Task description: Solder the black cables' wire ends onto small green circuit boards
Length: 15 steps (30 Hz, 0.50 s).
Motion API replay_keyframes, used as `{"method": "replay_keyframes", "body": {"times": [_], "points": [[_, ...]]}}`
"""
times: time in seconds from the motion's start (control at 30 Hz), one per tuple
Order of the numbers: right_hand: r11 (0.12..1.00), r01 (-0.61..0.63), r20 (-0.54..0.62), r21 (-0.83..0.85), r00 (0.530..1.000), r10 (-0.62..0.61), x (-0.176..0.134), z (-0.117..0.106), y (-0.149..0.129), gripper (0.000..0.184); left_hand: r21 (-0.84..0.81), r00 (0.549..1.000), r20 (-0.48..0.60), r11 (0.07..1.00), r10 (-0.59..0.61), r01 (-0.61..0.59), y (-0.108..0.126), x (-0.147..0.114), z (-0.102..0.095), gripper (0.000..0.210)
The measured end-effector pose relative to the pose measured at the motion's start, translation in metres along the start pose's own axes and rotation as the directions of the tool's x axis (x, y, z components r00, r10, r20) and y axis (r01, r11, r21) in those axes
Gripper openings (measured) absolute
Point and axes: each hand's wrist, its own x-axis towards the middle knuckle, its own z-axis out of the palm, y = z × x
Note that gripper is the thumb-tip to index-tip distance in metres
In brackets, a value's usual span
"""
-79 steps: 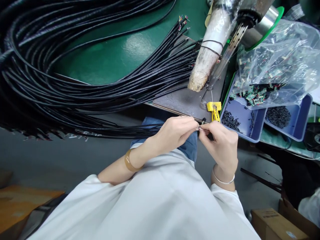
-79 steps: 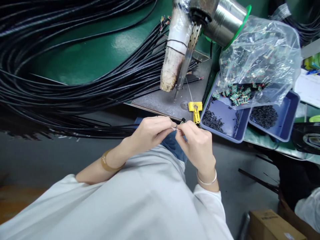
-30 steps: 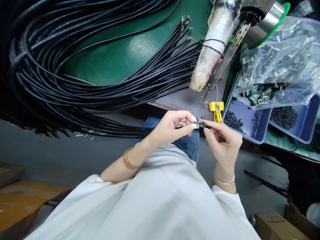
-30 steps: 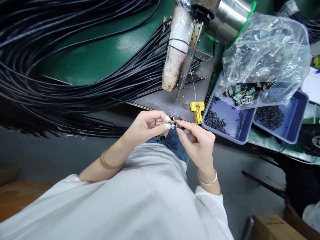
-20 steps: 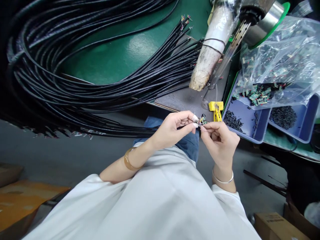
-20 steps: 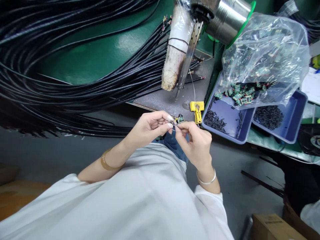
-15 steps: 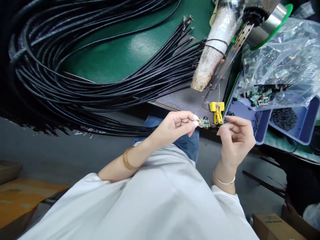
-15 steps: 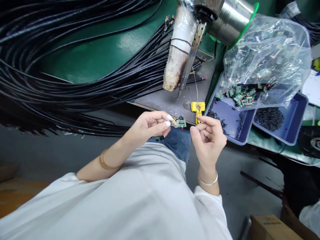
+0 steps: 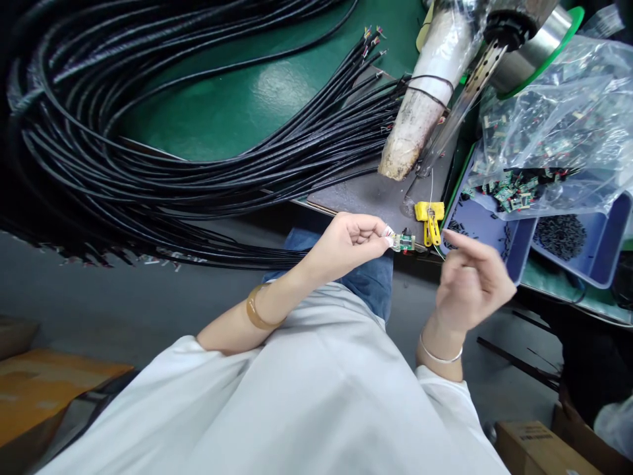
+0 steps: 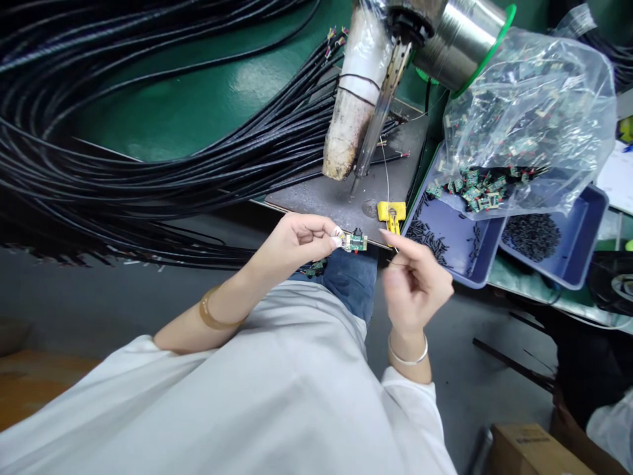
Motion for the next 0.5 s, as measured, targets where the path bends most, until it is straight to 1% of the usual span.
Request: {"method": "replay_keyframes", "body": {"times": [0.07,0.1,0.13,0.2,0.3,0.4,0.5], "points": [[0.990,-0.049,-0.088,0.136,0.994,0.061,0.001,-0.002,-0.003,0.019,0.015,1.000,-0.011,1.000,0.010,-0.009,0.001,0.002,-0.001,0.016],[0.985,-0.074,-0.100,0.158,0.991,0.090,0.002,-0.003,-0.004,0.019,0.021,1.000,-0.015,1.000,0.019,-0.019,0.001,0.003,-0.002,0.016],[0.985,-0.100,-0.091,0.143,0.989,0.114,0.001,-0.003,-0.005,0.020,0.028,0.999,-0.017,0.999,0.028,-0.028,0.001,0.004,-0.003,0.016],[0.989,-0.140,-0.043,0.036,0.989,0.142,0.000,-0.002,-0.005,0.016,0.038,0.998,-0.024,0.998,0.051,-0.050,0.001,0.006,-0.004,0.017],[0.988,-0.118,0.039,-0.104,0.992,0.122,-0.002,0.004,-0.001,0.006,0.041,0.995,-0.028,0.995,0.091,-0.090,0.000,0.009,-0.004,0.017],[0.991,-0.079,0.180,-0.105,0.979,0.097,0.000,0.012,0.005,0.005,0.055,0.992,-0.037,0.991,0.120,-0.118,0.000,0.013,-0.003,0.013],[0.993,-0.001,0.223,-0.120,0.975,0.027,0.004,0.017,0.010,0.006,0.081,0.985,-0.062,0.984,0.161,-0.156,0.000,0.017,-0.003,0.009]]}}
